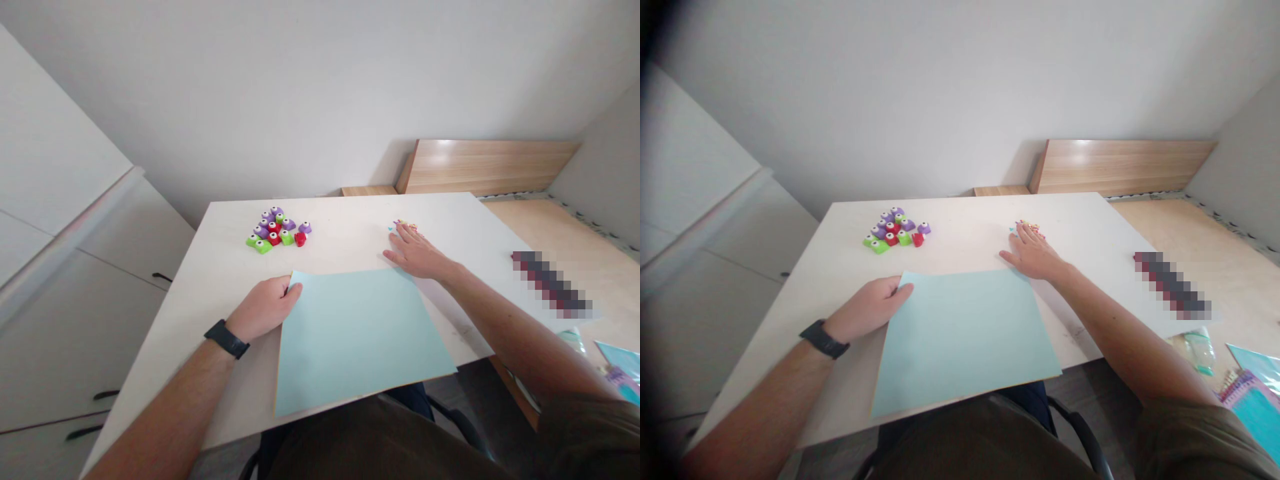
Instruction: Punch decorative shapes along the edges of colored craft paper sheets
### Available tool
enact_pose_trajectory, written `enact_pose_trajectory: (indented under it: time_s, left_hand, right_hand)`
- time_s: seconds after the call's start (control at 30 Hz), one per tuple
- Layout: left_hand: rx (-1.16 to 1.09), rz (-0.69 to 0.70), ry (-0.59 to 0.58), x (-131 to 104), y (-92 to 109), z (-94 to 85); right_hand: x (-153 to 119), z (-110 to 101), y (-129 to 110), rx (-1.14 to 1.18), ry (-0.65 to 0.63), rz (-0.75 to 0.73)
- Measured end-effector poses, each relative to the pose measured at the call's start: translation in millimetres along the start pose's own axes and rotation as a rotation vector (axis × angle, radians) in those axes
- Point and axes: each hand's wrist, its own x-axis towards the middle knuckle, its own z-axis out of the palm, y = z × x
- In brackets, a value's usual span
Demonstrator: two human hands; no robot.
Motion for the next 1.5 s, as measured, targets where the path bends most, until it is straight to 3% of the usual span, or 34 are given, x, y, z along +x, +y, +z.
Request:
enact_pose_trajectory:
  time_s: [0.2,0.47,0.8,1.03,1.5]
  left_hand:
    - [0.02,-0.008,-0.002,0,1,-0.4]
    - [0.036,-0.021,-0.008,1,-1,0.2]
    - [0.051,-0.01,0.003,1,-2,1.6]
    - [0.054,-0.01,0.014,1,-3,2.3]
    - [0.096,-0.026,-0.011,2,-5,4.0]
  right_hand:
    - [7,5,7,-0.013,0.088,0.068]
    - [26,10,10,0.046,0.075,0.133]
    - [-3,6,37,0.124,0.151,0.066]
    - [-6,-2,47,0.346,0.277,0.307]
    - [20,10,58,0.451,0.48,0.467]
